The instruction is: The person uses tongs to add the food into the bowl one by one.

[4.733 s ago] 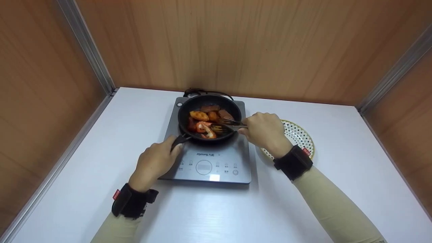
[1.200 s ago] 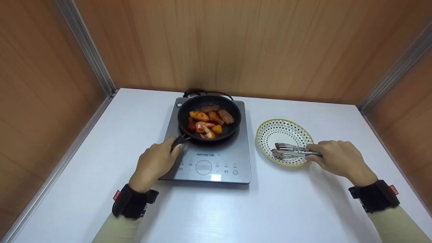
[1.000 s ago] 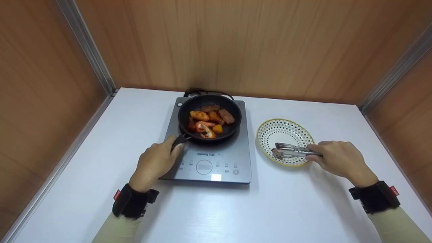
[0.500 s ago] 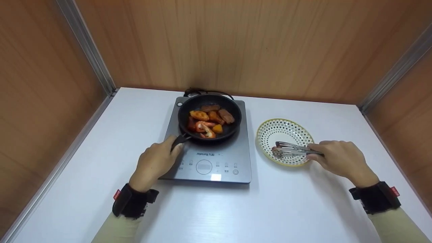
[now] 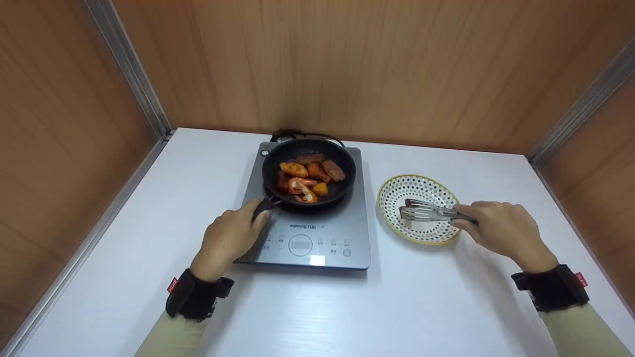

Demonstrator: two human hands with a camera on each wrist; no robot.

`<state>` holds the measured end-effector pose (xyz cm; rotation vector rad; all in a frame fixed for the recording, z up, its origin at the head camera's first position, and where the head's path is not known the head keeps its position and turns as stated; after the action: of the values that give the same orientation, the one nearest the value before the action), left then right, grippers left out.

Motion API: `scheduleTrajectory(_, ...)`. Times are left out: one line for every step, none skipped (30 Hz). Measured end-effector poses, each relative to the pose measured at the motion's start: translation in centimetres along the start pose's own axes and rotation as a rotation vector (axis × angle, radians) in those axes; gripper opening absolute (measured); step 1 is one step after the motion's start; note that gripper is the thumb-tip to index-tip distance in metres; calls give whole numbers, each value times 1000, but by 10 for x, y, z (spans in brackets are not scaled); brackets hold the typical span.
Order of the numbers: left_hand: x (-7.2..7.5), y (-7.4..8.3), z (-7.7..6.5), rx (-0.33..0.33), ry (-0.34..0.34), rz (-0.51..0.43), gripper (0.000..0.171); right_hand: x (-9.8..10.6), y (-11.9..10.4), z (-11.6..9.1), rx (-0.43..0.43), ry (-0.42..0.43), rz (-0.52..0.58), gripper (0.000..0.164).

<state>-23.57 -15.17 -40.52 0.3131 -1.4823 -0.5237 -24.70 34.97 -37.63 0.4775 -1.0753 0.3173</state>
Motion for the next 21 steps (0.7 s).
scheduleTrajectory(0,0,0,0,-1,-2,23,2,-1,2,-3,7,0,29)
scheduleTrajectory(0,1,0,0,-3,-4,23,4,-2,4,-8,10,2,29)
scheduleTrajectory(0,1,0,2,-5,-6,23,6,-3,7,-13,12,5,29)
scheduleTrajectory(1,1,0,3,-7,-9,23,8,-5,10,-18,12,9,30)
scheduleTrajectory(1,1,0,4,-8,-12,23,10,-7,14,-22,13,12,31)
scheduleTrajectory(1,1,0,4,-10,-13,23,13,-9,18,-28,12,16,31)
scheduleTrajectory(1,1,0,4,-11,-15,23,16,-12,22,-31,10,22,32)
scheduleTrajectory(1,0,0,4,-11,-17,23,18,-15,27,-33,13,23,33)
scheduleTrajectory(1,0,-1,4,-11,-19,24,21,-19,32,-30,19,24,33)
scheduleTrajectory(1,0,-1,3,-10,-21,24,23,-22,37,-23,27,24,33)
scheduleTrajectory(2,0,-1,3,-10,-23,24,25,-26,43,-16,34,23,34)
scheduleTrajectory(2,0,-1,2,-10,-24,24,27,-29,48,-7,47,22,34)
scheduleTrajectory(2,0,-1,2,-9,-23,24,30,-33,53,5,61,19,33)
scheduleTrajectory(2,0,-1,1,-8,-22,24,32,-37,59,19,75,14,33)
scheduleTrajectory(1,0,-1,0,-7,-21,25,34,-40,64,32,83,9,32)
scheduleTrajectory(1,0,-1,-2,-7,-17,25,36,-44,70,44,88,2,31)
scheduleTrajectory(1,0,0,-4,-6,-13,25,38,-47,76,54,90,-4,30)
scheduleTrajectory(0,0,0,-6,-6,-9,25,39,-51,81,61,88,-7,28)
scheduleTrajectory(0,0,0,-7,-5,-5,24,41,-54,87,66,79,-10,27)
scheduleTrajectory(0,0,0,-8,-4,-4,24,43,-58,93,68,67,-11,27)
scheduleTrajectory(0,0,0,-8,-5,-4,24,44,-61,99,71,55,-13,26)
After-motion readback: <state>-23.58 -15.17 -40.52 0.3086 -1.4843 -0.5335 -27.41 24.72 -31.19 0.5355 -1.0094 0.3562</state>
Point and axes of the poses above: each hand's wrist, its own z-axis towards the middle knuckle, its own x-axis out of the back of the hand, y = z × x, the point moved 4 cm from there along z, towards the middle knuckle, and after that the axes turned 3 degrees about -z, right-handed, at the moved point
